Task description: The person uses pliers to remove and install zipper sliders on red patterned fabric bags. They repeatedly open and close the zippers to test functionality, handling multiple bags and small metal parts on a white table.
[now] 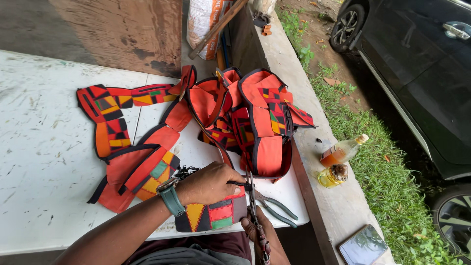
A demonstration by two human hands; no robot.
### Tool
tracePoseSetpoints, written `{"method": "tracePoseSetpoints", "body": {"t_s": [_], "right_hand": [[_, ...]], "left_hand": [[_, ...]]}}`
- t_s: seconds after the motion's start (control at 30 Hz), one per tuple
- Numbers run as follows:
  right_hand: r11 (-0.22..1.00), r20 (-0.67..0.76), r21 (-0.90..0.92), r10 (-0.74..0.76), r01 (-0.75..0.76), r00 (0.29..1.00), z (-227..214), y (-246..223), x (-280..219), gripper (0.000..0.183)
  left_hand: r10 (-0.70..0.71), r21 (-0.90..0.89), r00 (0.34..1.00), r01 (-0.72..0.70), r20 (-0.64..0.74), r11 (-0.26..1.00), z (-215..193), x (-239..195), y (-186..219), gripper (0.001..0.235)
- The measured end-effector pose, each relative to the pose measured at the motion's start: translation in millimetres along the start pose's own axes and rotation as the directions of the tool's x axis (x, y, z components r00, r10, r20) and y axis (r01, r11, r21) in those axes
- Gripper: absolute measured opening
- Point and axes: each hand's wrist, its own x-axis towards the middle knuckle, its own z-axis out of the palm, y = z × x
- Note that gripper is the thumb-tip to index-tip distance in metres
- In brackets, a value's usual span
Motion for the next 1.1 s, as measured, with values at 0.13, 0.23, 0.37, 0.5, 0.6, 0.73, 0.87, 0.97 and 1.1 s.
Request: {"method": "tracePoseSetpoints", "body": {"t_s": [0.13,0.23,0.37,0.5,0.6,0.73,0.87,0.97,1.1], "right_hand": [[0.998,-0.020,-0.042,-0.043,0.042,0.999,1,0,0,0.042],[0.989,-0.058,-0.006,0.145,-0.146,0.988,0,4,-5,0.036],[1.000,-0.133,-0.003,0.011,-0.011,0.991,8,16,-5,0.031],[1.000,-0.206,0.016,-0.013,0.016,0.979,1,34,9,0.027],[0.901,-0.292,-0.431,-0.190,0.049,0.937,-45,48,39,0.034],[0.723,-0.280,-0.689,-0.318,0.041,0.906,-84,65,91,0.033],[0.672,-0.225,-0.733,-0.383,0.103,0.896,-91,62,117,0.037],[0.684,-0.225,-0.709,-0.449,0.170,0.865,-87,51,107,0.038],[0.702,-0.133,-0.591,-0.571,0.398,0.810,-78,41,81,0.042]], "left_hand": [[0.011,-0.017,1.000,-0.011,0.008,1.000,6,5,-2,0.032],[0.000,-0.029,1.000,0.000,0.021,1.000,11,9,-7,0.031],[0.061,0.011,0.998,-0.061,0.000,0.998,16,13,-7,0.031],[0.020,-0.004,0.999,-0.020,-0.031,1.000,8,4,0,0.027],[0.006,0.084,0.973,0.014,-0.232,0.996,-10,-35,-5,0.023],[-0.197,0.610,0.863,0.475,-0.466,0.634,-50,-113,-44,0.020],[-0.478,0.536,0.705,0.709,-0.524,0.458,-48,-160,-102,0.023],[-0.487,0.253,0.670,0.699,-0.560,0.669,-26,-172,-140,0.045],[-0.495,0.050,0.682,0.612,-0.538,0.789,-3,-187,-171,0.056]]}}
